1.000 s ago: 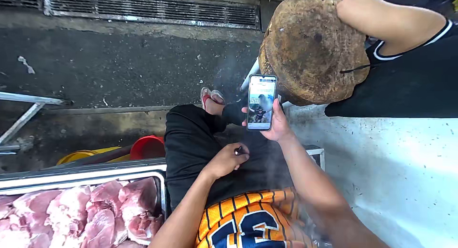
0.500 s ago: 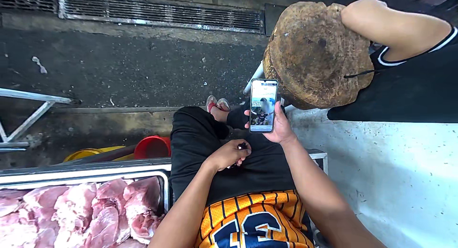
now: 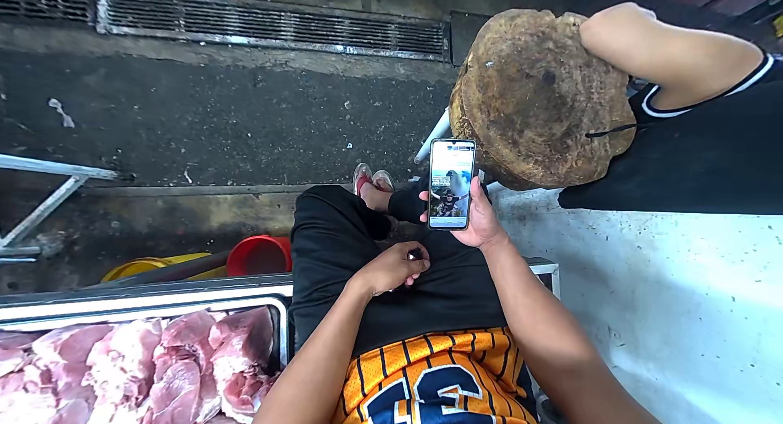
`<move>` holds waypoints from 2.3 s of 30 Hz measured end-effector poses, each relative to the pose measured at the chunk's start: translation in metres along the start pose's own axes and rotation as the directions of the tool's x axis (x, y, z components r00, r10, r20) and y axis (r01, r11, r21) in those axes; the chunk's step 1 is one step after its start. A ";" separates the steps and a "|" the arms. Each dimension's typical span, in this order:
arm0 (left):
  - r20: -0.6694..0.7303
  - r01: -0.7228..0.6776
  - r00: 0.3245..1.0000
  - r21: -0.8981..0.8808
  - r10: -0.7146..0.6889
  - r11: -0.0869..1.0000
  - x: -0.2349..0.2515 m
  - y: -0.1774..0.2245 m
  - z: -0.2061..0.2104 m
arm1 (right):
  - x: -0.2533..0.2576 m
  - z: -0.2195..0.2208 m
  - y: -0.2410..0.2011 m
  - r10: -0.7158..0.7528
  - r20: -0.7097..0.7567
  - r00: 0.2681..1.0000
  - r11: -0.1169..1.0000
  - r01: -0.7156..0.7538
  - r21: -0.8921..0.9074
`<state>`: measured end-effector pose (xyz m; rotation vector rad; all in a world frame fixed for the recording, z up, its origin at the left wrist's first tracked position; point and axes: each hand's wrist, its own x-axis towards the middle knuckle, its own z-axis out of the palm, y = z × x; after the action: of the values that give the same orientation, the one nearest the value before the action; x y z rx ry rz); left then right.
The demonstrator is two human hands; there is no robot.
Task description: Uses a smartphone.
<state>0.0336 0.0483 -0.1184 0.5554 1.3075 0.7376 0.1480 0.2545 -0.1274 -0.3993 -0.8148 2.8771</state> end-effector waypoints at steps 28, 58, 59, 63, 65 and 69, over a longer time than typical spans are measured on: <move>-0.020 0.022 1.000 0.070 -0.021 0.997 -0.002 0.003 0.001 | -0.001 -0.001 -0.001 0.007 0.001 1.000 1.000 -0.007 -0.020; -0.030 -0.019 0.999 -0.030 0.018 0.999 0.001 0.000 0.002 | -0.004 -0.001 0.001 -0.012 -0.006 1.000 0.999 0.012 -0.033; -0.031 -0.016 0.999 -0.031 0.016 0.999 0.001 0.000 0.002 | -0.004 -0.001 0.000 -0.008 -0.009 1.000 1.000 0.007 -0.027; -0.031 -0.004 1.000 -0.034 0.003 0.999 0.001 0.001 0.002 | 0.000 0.003 0.001 0.016 0.017 1.000 1.000 -0.016 -0.005; -0.037 0.004 0.999 -0.018 -0.005 1.000 0.000 0.002 0.002 | 0.002 0.005 0.002 0.018 0.038 0.999 1.000 -0.017 -0.013; -0.044 0.018 0.999 0.037 -0.016 0.999 0.001 0.004 0.002 | -0.001 0.003 0.003 -0.013 0.042 0.999 0.999 0.015 -0.028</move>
<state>0.0353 0.0516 -0.1157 0.5603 1.3670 0.7161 0.1475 0.2500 -0.1267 -0.3358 -0.8625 2.8731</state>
